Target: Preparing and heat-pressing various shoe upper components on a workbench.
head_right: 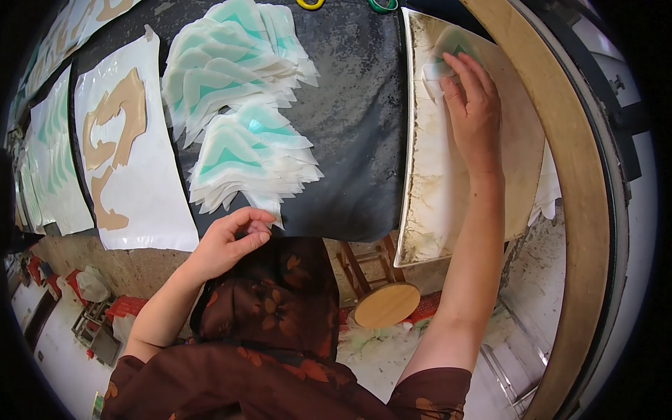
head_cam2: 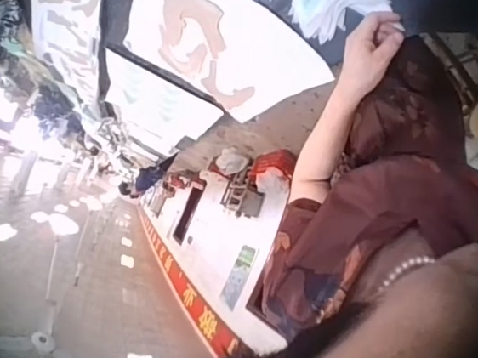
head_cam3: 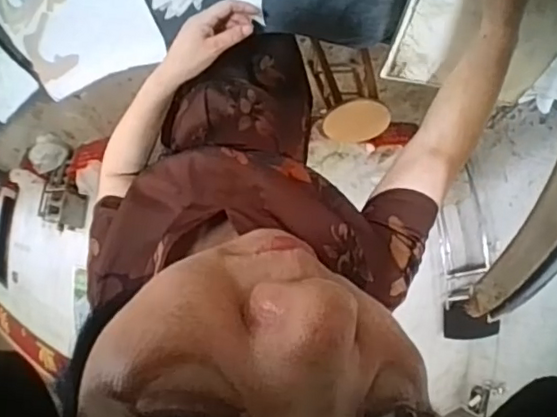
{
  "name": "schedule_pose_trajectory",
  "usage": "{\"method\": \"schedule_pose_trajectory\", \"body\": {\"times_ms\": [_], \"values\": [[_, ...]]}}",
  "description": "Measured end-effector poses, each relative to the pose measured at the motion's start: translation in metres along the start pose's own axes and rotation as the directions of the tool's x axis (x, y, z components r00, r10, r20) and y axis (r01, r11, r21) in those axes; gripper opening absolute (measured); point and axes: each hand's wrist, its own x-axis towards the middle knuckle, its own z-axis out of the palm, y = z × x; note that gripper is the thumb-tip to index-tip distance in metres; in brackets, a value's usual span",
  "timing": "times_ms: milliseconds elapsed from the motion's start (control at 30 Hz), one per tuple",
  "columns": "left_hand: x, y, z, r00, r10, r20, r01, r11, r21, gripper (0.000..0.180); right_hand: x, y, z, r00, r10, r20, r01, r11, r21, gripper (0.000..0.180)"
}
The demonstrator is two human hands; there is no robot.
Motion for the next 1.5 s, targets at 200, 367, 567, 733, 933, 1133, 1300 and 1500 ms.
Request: {"method": "schedule_pose_trajectory", "body": {"times_ms": [200,367,567,733,933,1133,1300,1500], "values": [[0.001,-0.003,-0.004,1.000,0.004,-0.011,-0.004,1.000,-0.002,0.026,-0.001,0.000,0.001,1.000,0.003,0.008,-0.003,1.000,-0.006,0.028],[-0.001,-0.001,-0.006,1.000,0.005,-0.031,-0.006,1.000,-0.020,0.026,-0.003,-0.001,0.000,1.000,0.005,0.002,-0.005,1.000,-0.002,0.029],[-0.002,0.001,-0.012,0.998,0.027,-0.056,-0.029,0.999,-0.028,0.025,-0.002,-0.007,-0.002,0.999,0.022,0.029,-0.021,0.999,-0.032,0.036],[-0.008,-0.004,-0.016,0.990,0.027,-0.137,-0.037,0.997,-0.071,0.024,-0.001,-0.028,0.004,0.995,0.097,0.004,-0.097,0.995,-0.006,0.045],[-0.019,-0.004,-0.043,0.913,0.174,-0.370,-0.134,0.982,0.130,0.022,-0.003,-0.029,-0.006,0.990,0.110,0.091,-0.105,0.993,-0.059,0.046],[-0.007,-0.011,-0.078,0.658,0.510,-0.553,-0.046,0.761,0.647,0.035,-0.008,-0.108,-0.008,0.983,0.176,0.041,-0.181,0.959,0.219,0.036],[0.019,-0.012,-0.065,0.659,0.547,-0.516,0.035,0.664,0.747,0.054,-0.045,-0.196,0.075,0.815,0.233,0.531,-0.534,0.659,0.530,0.023],[0.027,-0.029,-0.059,0.636,0.541,-0.550,0.080,0.663,0.745,0.058,-0.050,-0.233,0.116,0.820,0.310,0.482,-0.495,0.807,0.323,0.028]]}}
